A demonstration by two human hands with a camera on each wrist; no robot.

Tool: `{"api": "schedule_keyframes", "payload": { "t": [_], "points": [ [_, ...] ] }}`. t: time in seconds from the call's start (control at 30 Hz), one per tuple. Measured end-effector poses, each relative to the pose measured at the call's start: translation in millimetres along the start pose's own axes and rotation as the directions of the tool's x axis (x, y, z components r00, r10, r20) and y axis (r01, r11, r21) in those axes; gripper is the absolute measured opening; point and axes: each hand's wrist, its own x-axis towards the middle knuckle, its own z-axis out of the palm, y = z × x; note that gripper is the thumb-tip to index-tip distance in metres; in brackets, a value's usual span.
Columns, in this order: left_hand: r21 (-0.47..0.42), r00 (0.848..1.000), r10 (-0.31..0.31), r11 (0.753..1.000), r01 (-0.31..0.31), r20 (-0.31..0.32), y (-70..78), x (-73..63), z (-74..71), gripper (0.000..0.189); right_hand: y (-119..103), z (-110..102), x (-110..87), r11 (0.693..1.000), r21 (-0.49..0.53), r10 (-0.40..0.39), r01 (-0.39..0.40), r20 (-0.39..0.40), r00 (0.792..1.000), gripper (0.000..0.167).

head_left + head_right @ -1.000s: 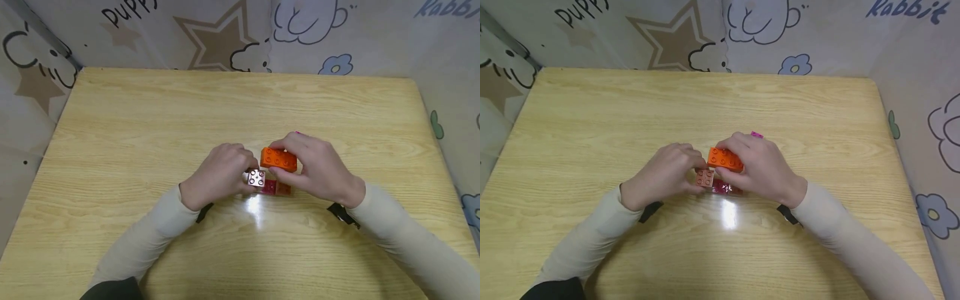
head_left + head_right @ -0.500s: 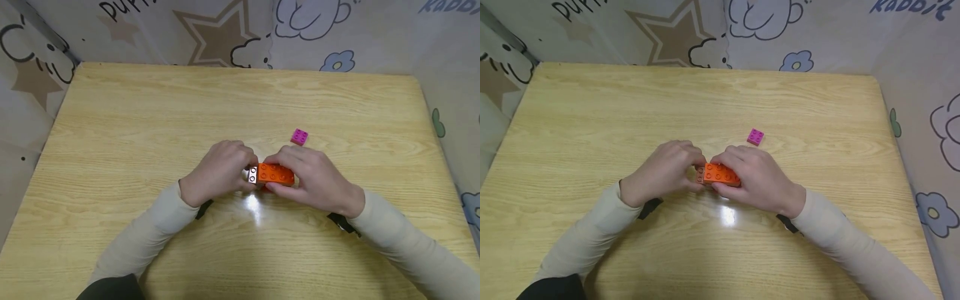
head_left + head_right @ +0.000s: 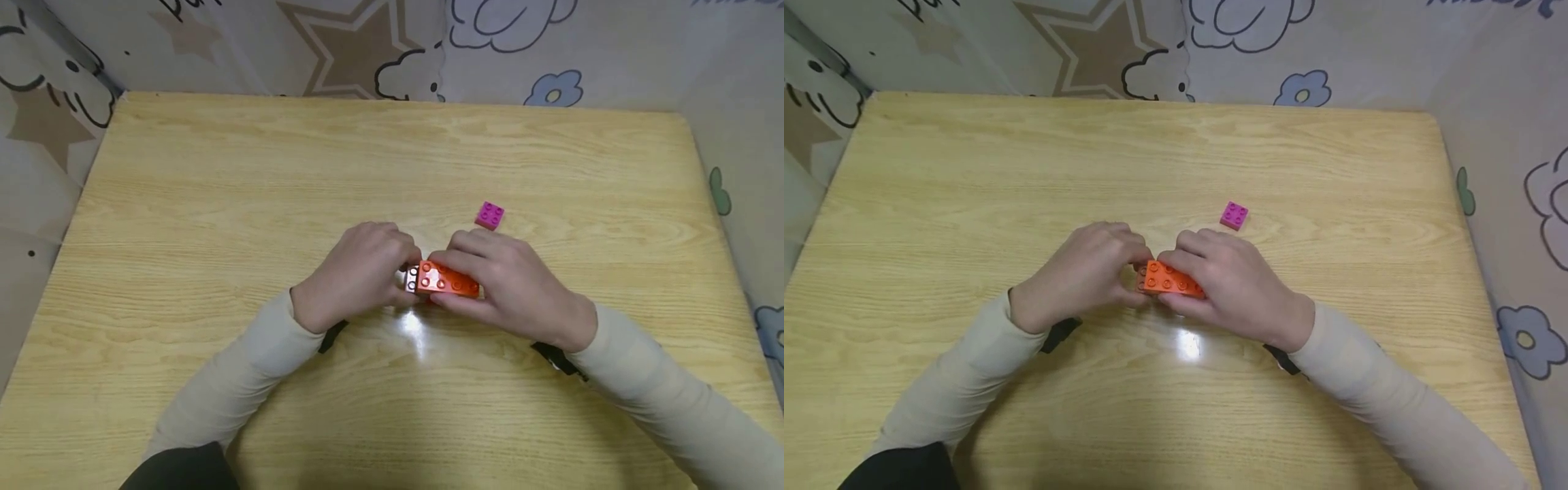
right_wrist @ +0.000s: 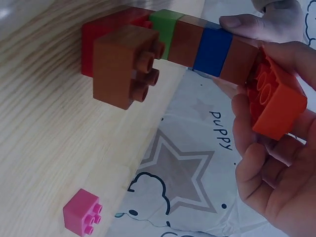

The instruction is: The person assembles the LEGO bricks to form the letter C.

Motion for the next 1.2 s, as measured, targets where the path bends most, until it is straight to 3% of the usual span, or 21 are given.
{"api": "schedule_keyframes", "payload": {
  "t": [0.63,0.9,1.03,1.2],
  "points": [
    [0.016,1.000,0.007,1.000,-0.007,-0.010,-1.2,-1.2,-1.0,0.023,-2,-2,3.8,0.997,-0.067,0.054,-0.049,0.066,0.996,0.031],
    [0.040,1.000,0.000,0.999,0.000,0.001,-2.1,-1.5,-0.3,0.027,0,-2,7.9,0.996,-0.038,0.081,-0.078,0.094,0.992,0.026],
    [0.052,1.000,0.003,0.999,-0.003,0.008,-1.2,-1.1,-0.7,0.028,5,-3,8.0,0.996,-0.043,0.087,-0.084,0.078,0.993,0.027],
    [0.070,1.000,0.016,0.997,-0.016,0.005,-0.3,-1.8,-0.5,0.029,10,-2,3.6,0.998,-0.023,0.050,-0.050,-0.001,0.999,0.032]
  ]
}}
